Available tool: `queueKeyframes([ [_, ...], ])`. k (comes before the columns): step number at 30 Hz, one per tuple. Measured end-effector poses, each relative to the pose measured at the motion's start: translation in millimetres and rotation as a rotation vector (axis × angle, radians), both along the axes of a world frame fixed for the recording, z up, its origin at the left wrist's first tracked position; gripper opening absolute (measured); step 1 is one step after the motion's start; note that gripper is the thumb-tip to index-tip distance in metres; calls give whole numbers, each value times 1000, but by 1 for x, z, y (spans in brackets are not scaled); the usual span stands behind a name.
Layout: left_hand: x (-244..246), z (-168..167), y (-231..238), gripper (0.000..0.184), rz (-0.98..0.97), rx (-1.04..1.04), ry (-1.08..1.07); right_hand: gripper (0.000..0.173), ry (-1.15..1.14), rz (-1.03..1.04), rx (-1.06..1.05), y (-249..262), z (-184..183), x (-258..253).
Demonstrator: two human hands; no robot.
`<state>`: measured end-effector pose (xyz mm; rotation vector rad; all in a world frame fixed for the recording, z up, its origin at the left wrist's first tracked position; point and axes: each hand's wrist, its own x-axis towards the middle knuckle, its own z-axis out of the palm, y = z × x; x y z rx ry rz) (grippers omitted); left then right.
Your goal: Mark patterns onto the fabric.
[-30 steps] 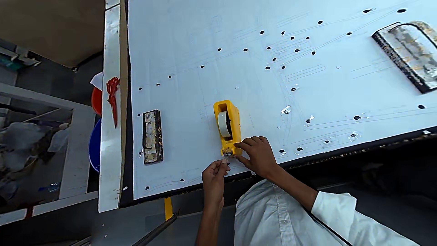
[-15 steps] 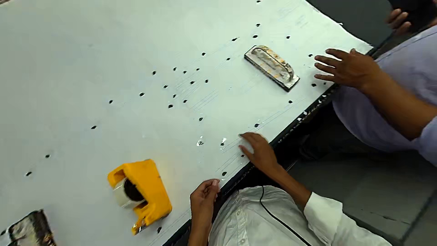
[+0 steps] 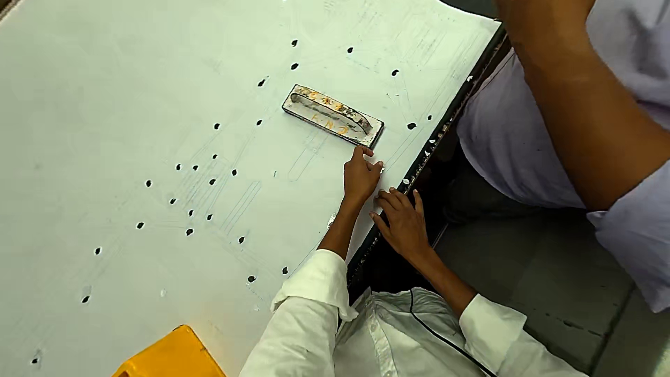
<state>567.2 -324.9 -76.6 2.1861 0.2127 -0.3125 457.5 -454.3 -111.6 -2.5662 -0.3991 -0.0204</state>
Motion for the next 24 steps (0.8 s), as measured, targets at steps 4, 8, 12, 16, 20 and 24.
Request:
queueKeyframes([
  [4, 2, 21, -4, 41, -10, 345, 192, 43, 24, 7, -7, -1, 2, -2],
  [8, -62, 28, 31, 33, 47, 301, 128, 45, 48, 14, -18, 0, 8, -1],
  [12, -195, 44, 97, 22, 227, 162, -162, 42, 27, 14, 29, 13, 22, -11],
  [16, -333, 62, 165, 18, 674, 236, -303, 38, -21, 218, 190, 76, 30, -42],
  [20, -443, 81, 214, 23, 1133, 444, -321, 31, 125, 600, 378, 170, 44, -112],
  [24, -496, 79, 245, 47, 1316, 202, -94, 37, 231, 932, 356, 246, 54, -193],
])
